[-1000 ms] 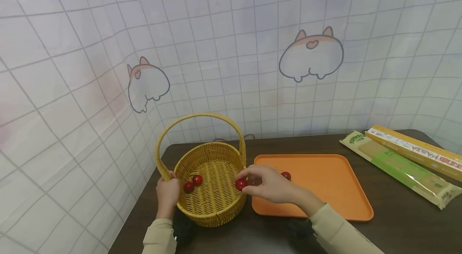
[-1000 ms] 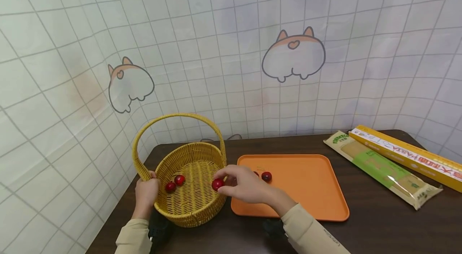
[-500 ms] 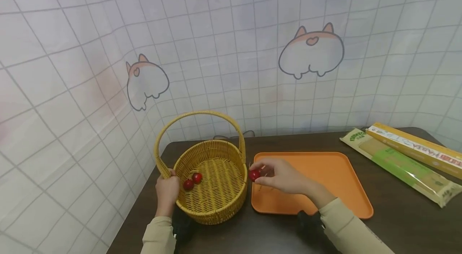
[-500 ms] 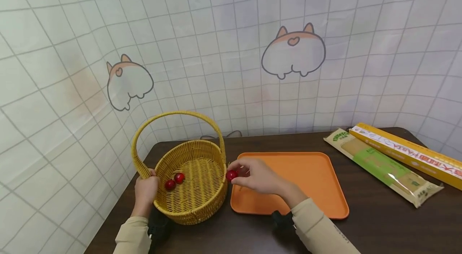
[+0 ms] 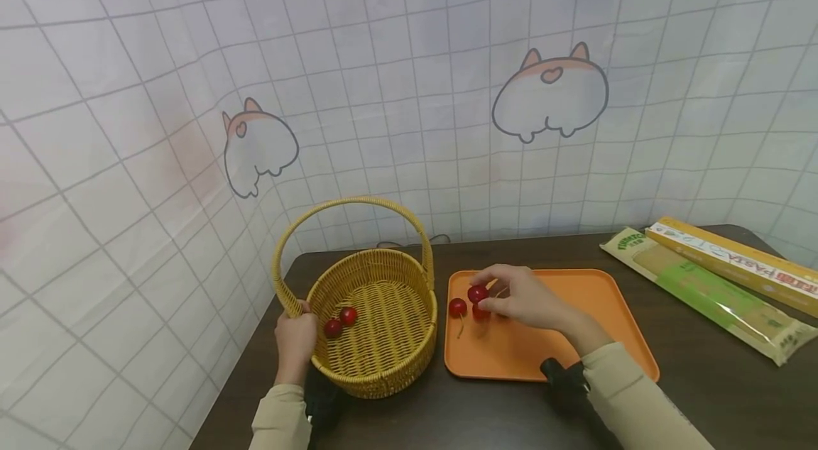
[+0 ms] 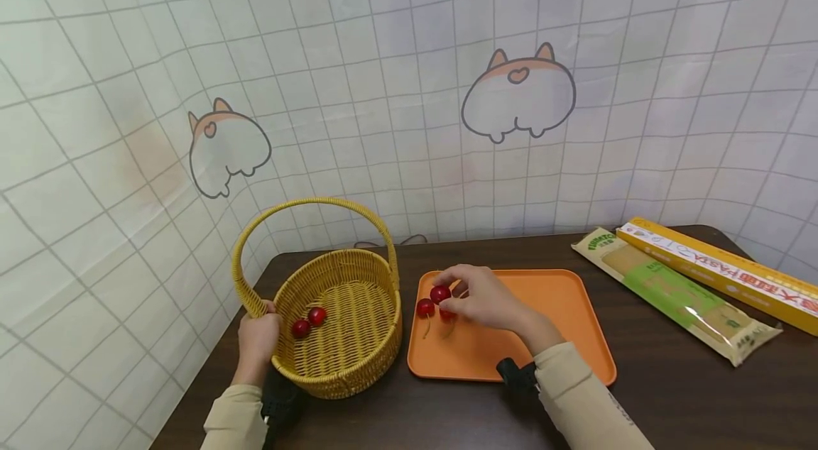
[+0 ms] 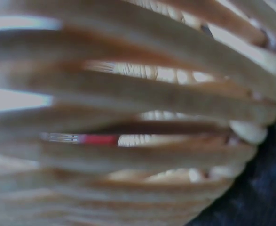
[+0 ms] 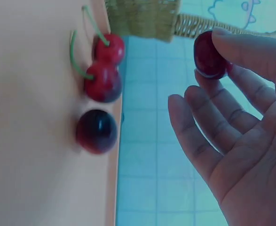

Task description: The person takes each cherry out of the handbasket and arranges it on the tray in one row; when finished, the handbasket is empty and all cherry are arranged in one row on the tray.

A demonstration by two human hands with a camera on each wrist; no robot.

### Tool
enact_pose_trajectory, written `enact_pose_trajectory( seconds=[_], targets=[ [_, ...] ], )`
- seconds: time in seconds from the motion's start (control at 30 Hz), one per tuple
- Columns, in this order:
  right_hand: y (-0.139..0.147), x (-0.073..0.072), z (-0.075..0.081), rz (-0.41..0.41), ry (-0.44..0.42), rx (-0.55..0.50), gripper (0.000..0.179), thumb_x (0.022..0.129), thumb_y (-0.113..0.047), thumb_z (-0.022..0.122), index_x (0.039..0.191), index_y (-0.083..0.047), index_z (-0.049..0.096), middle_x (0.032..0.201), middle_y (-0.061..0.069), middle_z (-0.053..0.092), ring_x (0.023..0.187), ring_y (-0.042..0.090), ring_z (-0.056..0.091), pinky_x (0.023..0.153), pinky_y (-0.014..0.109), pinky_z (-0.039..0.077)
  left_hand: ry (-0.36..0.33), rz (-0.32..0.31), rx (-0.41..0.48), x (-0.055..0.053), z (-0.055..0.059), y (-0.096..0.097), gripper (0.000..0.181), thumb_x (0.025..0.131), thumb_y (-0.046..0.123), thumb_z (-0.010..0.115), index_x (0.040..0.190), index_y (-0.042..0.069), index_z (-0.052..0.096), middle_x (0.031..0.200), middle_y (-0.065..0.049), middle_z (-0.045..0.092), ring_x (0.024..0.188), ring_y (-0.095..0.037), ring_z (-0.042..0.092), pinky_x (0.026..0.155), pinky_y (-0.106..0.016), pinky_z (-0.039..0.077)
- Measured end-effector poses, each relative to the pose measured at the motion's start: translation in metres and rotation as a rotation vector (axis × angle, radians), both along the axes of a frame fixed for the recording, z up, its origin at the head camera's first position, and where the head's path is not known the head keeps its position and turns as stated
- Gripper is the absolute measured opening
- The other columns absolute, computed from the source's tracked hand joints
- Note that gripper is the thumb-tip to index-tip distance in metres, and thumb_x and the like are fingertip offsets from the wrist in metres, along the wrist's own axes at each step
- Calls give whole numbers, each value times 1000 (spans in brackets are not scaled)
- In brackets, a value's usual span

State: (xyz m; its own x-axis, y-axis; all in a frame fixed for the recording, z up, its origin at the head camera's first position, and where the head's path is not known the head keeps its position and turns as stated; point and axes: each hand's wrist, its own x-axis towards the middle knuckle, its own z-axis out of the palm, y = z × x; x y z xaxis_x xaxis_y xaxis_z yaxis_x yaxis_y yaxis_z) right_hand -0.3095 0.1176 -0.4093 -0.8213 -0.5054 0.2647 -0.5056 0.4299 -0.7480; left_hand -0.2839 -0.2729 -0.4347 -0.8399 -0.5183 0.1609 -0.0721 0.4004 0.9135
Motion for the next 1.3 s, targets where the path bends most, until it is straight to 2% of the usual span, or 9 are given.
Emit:
enact_pose_trajectory(
  seconds=[0.13, 0.37, 0.57, 0.87, 1.3],
  targets=[
    [8, -5, -4, -53, 34, 28, 32, 85, -16, 74, 116, -12, 66, 105, 0, 67, 90, 20, 63, 71, 30, 53, -5, 4, -1, -1, -1, 0, 18, 80, 3, 46, 96, 0, 54, 74, -8, 47, 65, -23, 46, 56, -33, 39],
    [28, -13, -11, -125, 14, 48, 31, 86, -14, 73, 115, -11, 66, 107, 6, 66, 89, 20, 64, 69, 30, 53, -10, 5, 2, -2, -2, -1, 18, 81, 4, 46, 96, 1, 54, 75, -8, 47, 65, -22, 46, 56, -33, 39],
    [38, -19, -17, -138, -13, 67, 31, 85, -12, 72, 116, -7, 66, 110, 11, 65, 88, 22, 65, 70, 31, 53, -6, 2, 4, 0, -1, -2, 18, 81, 4, 46, 97, 0, 54, 75, -8, 47, 65, -22, 46, 56, -33, 39],
    [55, -28, -34, -168, -62, 100, 34, 85, -10, 72, 118, -5, 65, 111, 11, 64, 87, 22, 63, 72, 33, 51, 2, -9, 14, 0, 0, 0, 16, 80, 3, 47, 94, 1, 53, 74, -7, 47, 64, -22, 46, 55, -34, 39],
    [67, -31, -41, -177, -95, 141, 32, 80, -10, 77, 110, -7, 67, 104, 8, 66, 85, 20, 60, 71, 33, 49, 0, 3, -4, 1, 1, 0, 16, 80, 4, 47, 94, 1, 54, 75, -8, 48, 67, -23, 47, 57, -34, 39]
  ],
)
